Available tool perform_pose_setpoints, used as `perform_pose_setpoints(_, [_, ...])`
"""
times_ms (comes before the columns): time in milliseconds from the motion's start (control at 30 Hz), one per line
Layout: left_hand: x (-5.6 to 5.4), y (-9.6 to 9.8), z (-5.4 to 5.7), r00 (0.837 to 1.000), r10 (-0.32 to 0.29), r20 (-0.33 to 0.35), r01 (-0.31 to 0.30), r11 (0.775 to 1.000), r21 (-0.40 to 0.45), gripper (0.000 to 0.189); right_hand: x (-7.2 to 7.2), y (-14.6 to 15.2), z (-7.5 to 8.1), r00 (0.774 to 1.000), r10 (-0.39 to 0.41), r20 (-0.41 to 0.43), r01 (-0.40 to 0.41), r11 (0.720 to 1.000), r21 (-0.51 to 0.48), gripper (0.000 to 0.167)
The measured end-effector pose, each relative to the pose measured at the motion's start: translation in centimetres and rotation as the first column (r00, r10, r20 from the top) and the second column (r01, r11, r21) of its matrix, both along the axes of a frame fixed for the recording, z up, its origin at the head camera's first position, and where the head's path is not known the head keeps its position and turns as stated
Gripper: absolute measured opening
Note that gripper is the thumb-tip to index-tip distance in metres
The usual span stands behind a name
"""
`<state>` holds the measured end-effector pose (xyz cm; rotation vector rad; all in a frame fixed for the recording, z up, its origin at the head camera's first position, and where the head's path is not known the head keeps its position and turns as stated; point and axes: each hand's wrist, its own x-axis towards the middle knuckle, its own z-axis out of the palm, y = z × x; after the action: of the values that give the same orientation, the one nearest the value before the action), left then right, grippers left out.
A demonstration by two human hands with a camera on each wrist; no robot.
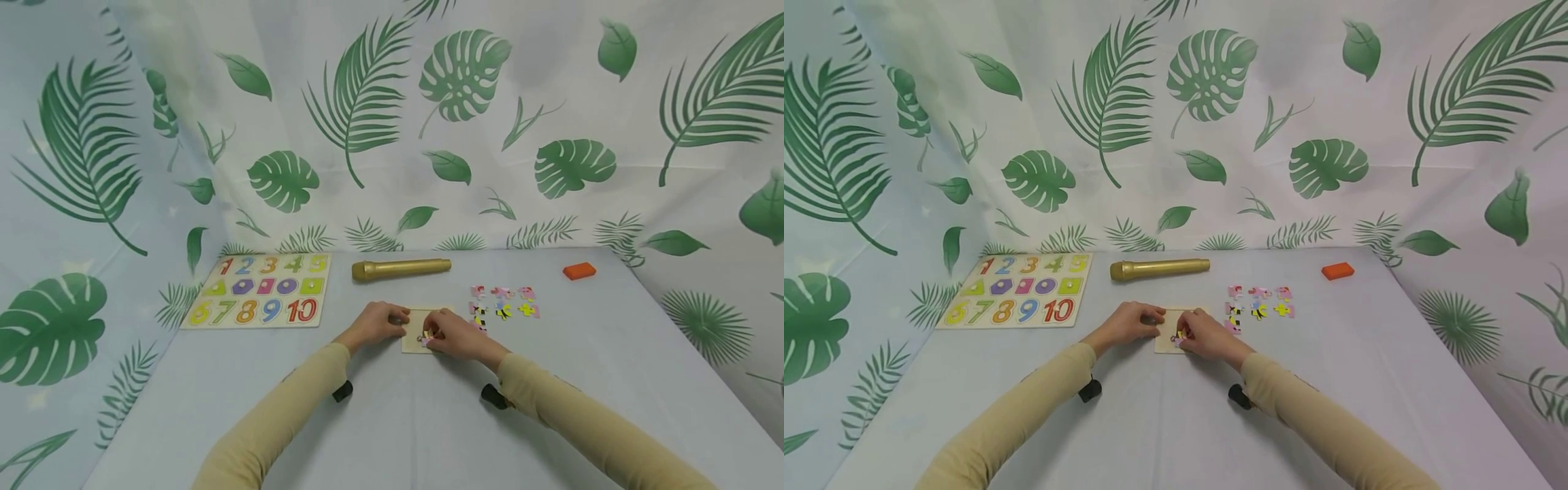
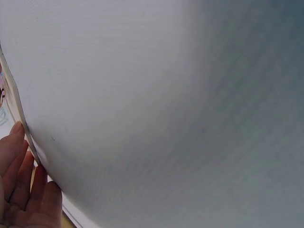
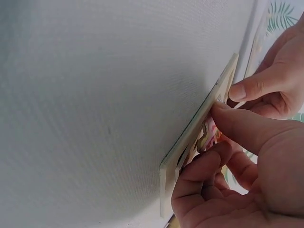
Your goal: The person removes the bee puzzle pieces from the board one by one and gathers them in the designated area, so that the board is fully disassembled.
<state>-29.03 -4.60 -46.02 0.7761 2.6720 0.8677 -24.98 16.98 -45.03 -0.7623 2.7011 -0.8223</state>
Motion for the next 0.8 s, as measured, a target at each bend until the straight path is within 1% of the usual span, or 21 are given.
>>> perform_pose_setpoints(100, [0.04,0.02,0.06,1.000,0.005,-0.002,-0.005,1.000,0.003,0.025,0.08,0.02,0.13,1.000,0.017,-0.009,-0.017,1.000,-0.015,0.018])
perform_pose_setpoints(267, [0.15,0.04,0.29,1.000,0.006,0.007,-0.006,1.000,0.002,0.025,-0.10,0.12,-0.12,0.998,0.056,-0.025,-0.058,0.997,-0.057,0.018])
perform_pose_setpoints(333, [0.16,0.04,0.36,1.000,0.007,0.008,-0.007,1.000,-0.001,0.026,-0.27,0.21,-0.34,0.998,0.059,-0.012,-0.059,0.996,-0.072,0.019])
perform_pose_setpoints(467, [0.11,0.04,0.39,1.000,0.002,-0.002,-0.002,1.000,-0.005,0.026,-0.41,0.38,-0.47,0.999,0.036,0.035,-0.033,0.995,-0.096,0.018])
perform_pose_setpoints(533, [0.08,0.03,0.38,1.000,0.000,-0.006,0.000,1.000,-0.005,0.026,-0.45,0.38,-0.41,0.998,0.036,0.041,-0.032,0.994,-0.106,0.018])
perform_pose_setpoints(667, [0.04,0.00,0.33,1.000,-0.001,-0.004,0.001,1.000,-0.002,0.025,-0.45,0.25,-0.32,0.999,0.043,0.020,-0.041,0.995,-0.095,0.021])
perform_pose_setpoints(800, [0.08,0.02,0.25,1.000,0.003,0.009,-0.003,1.000,0.006,0.025,-0.38,0.17,-0.38,0.999,0.032,0.007,-0.032,0.997,-0.068,0.021])
